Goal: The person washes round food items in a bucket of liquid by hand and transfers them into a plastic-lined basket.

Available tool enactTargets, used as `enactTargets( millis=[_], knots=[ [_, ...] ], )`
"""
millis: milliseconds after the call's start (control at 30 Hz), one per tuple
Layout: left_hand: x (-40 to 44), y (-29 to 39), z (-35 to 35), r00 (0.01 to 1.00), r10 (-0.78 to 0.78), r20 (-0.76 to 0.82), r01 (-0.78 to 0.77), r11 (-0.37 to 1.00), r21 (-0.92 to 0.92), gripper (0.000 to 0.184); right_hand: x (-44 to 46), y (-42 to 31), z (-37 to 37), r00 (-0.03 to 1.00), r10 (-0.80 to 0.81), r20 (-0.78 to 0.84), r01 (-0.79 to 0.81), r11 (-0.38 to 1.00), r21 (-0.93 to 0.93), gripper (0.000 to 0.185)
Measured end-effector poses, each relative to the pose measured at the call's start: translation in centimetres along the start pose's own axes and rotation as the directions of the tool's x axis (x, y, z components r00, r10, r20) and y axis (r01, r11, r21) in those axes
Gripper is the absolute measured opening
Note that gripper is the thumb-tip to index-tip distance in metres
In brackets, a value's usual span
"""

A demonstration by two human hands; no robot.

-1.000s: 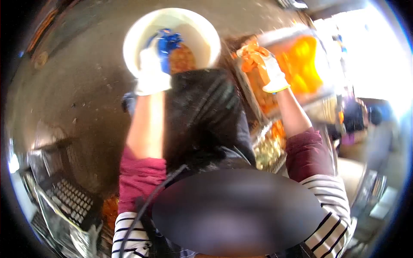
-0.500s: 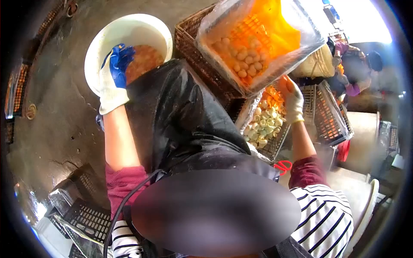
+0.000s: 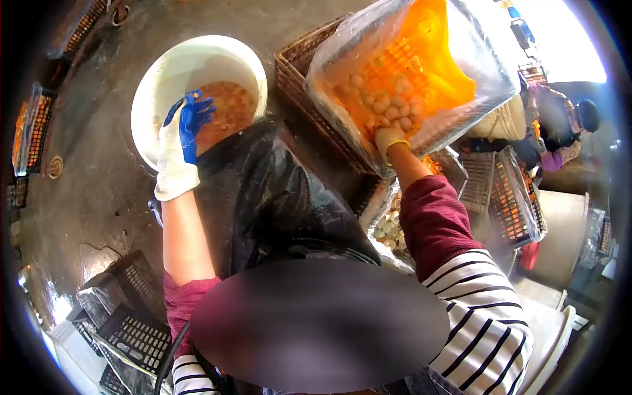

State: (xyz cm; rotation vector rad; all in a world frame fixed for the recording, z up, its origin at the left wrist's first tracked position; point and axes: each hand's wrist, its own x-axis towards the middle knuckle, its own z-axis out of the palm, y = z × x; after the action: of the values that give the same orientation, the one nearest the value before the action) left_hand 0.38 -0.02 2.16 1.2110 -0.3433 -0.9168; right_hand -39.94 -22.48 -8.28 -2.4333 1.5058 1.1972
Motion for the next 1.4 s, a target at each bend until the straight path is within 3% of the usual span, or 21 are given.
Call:
enactTargets(
  millis=[100, 233, 267, 300, 333, 467, 533, 567, 600, 633, 667, 733, 767, 800, 833, 933, 1067, 1133, 1167, 1267, 1400],
  knots=[
    [0.6, -1.0, -0.9, 0.998, 0.032, 0.056, -0.029, 0.998, -0.05, 0.031, -4.5, -0.3, -6.0, 0.984, -0.167, 0.058, 0.17, 0.984, -0.047, 0.038],
    [-0.1, -0.7, -0.6, 0.998, 0.048, 0.032, -0.046, 0.997, -0.069, 0.032, -4.9, -1.0, -9.8, 0.903, -0.403, -0.146, 0.331, 0.872, -0.361, 0.03],
    [-0.3, -0.5, -0.5, 0.998, 0.06, 0.024, -0.058, 0.995, -0.077, 0.032, -5.0, -2.1, -10.8, 0.893, -0.401, -0.203, 0.448, 0.829, 0.334, 0.029],
    [-0.3, -0.5, -0.7, 0.996, 0.074, 0.051, -0.069, 0.994, -0.084, 0.031, -4.9, -3.4, -11.9, 0.895, -0.374, -0.244, 0.381, 0.356, 0.853, 0.028],
    [-0.4, -0.5, -0.8, 0.993, 0.091, 0.072, -0.084, 0.992, -0.091, 0.03, -4.7, -4.7, -13.1, 0.904, -0.343, -0.254, 0.149, -0.304, 0.941, 0.027],
    [-1.0, 0.5, 0.0, 0.996, 0.075, 0.041, -0.08, 0.987, 0.137, 0.029, -5.8, -12.2, -19.5, 0.689, -0.465, -0.556, 0.443, -0.337, 0.831, 0.026],
    [-1.2, 0.7, 0.2, 0.992, -0.065, 0.107, 0.08, 0.987, -0.142, 0.032, -8.4, -16.1, -22.7, 0.572, -0.582, -0.577, 0.442, -0.374, 0.815, 0.025],
    [-0.1, -0.6, -0.3, 0.989, 0.091, 0.114, -0.088, 0.995, -0.037, 0.034, -8.2, -18.1, -23.2, 0.542, -0.604, -0.584, 0.413, -0.414, 0.811, 0.022],
    [-0.5, -0.4, -0.2, 0.984, 0.154, 0.085, -0.157, 0.987, 0.03, 0.032, -7.0, -19.9, -23.7, 0.446, -0.623, -0.643, 0.734, -0.156, 0.661, 0.022],
    [-0.8, -0.2, 0.0, 0.975, 0.215, 0.055, -0.22, 0.97, 0.101, 0.031, -4.7, -21.7, -23.3, 0.322, -0.668, -0.671, 0.927, 0.08, 0.365, 0.021],
    [-1.1, 0.0, 0.2, 0.961, 0.276, 0.026, -0.276, 0.945, 0.175, 0.029, -6.4, -22.7, -24.1, 0.228, -0.676, -0.7, 0.971, 0.102, 0.217, 0.021],
    [-2.6, 3.4, 0.7, 0.993, 0.001, -0.121, 0.003, 0.999, 0.034, 0.028, -9.9, -24.6, -25.7, 0.033, -0.674, -0.738, 0.984, 0.151, -0.094, 0.022],
    [-2.4, 3.2, 0.0, 0.989, 0.067, -0.131, -0.055, 0.994, 0.092, 0.028, -9.2, -25.5, -25.7, 0.137, -0.676, -0.724, 0.985, 0.017, 0.171, 0.023],
    [-1.9, 2.7, -0.7, 0.982, 0.131, -0.134, -0.111, 0.982, 0.15, 0.027, -8.7, -25.7, -25.7, 0.293, -0.712, -0.638, 0.78, -0.207, 0.59, 0.025],
    [-1.4, 2.2, -1.2, 0.972, 0.195, -0.131, -0.166, 0.964, 0.207, 0.027, -8.3, -25.8, -25.6, 0.439, -0.725, -0.531, 0.369, -0.393, 0.842, 0.027],
    [-0.6, 1.4, -2.1, 0.924, 0.378, -0.062, -0.291, 0.797, 0.529, 0.027, -11.8, -25.7, -26.8, 0.473, -0.718, -0.51, 0.322, -0.398, 0.859, 0.028],
    [-1.4, 1.8, -1.3, 0.96, 0.201, -0.196, -0.206, 0.979, -0.005, 0.027, -9.8, -26.4, -25.8, 0.463, -0.731, -0.501, 0.305, -0.399, 0.865, 0.028],
    [-0.7, 1.4, -1.1, 0.979, -0.076, -0.191, -0.019, 0.893, -0.45, 0.027, -8.9, -26.9, -25.3, 0.464, -0.732, -0.499, 0.283, -0.411, 0.867, 0.028],
    [-1.1, 1.9, -0.9, 0.98, -0.047, -0.192, -0.037, 0.912, -0.409, 0.027, -10.2, -27.6, -25.3, 0.544, -0.622, -0.564, 0.292, -0.49, 0.822, 0.027],
    [-2.3, 3.0, -0.2, 0.976, 0.017, -0.217, -0.089, 0.942, -0.325, 0.021, -9.0, -27.7, -25.3, 0.5, -0.686, -0.529, 0.388, -0.369, 0.845, 0.027],
    [-2.5, 2.5, 0.1, 0.968, 0.093, -0.232, -0.188, 0.883, -0.43, 0.019, -10.4, -28.8, -25.7, 0.559, -0.521, -0.646, 0.601, -0.282, 0.748, 0.03]
  ],
)
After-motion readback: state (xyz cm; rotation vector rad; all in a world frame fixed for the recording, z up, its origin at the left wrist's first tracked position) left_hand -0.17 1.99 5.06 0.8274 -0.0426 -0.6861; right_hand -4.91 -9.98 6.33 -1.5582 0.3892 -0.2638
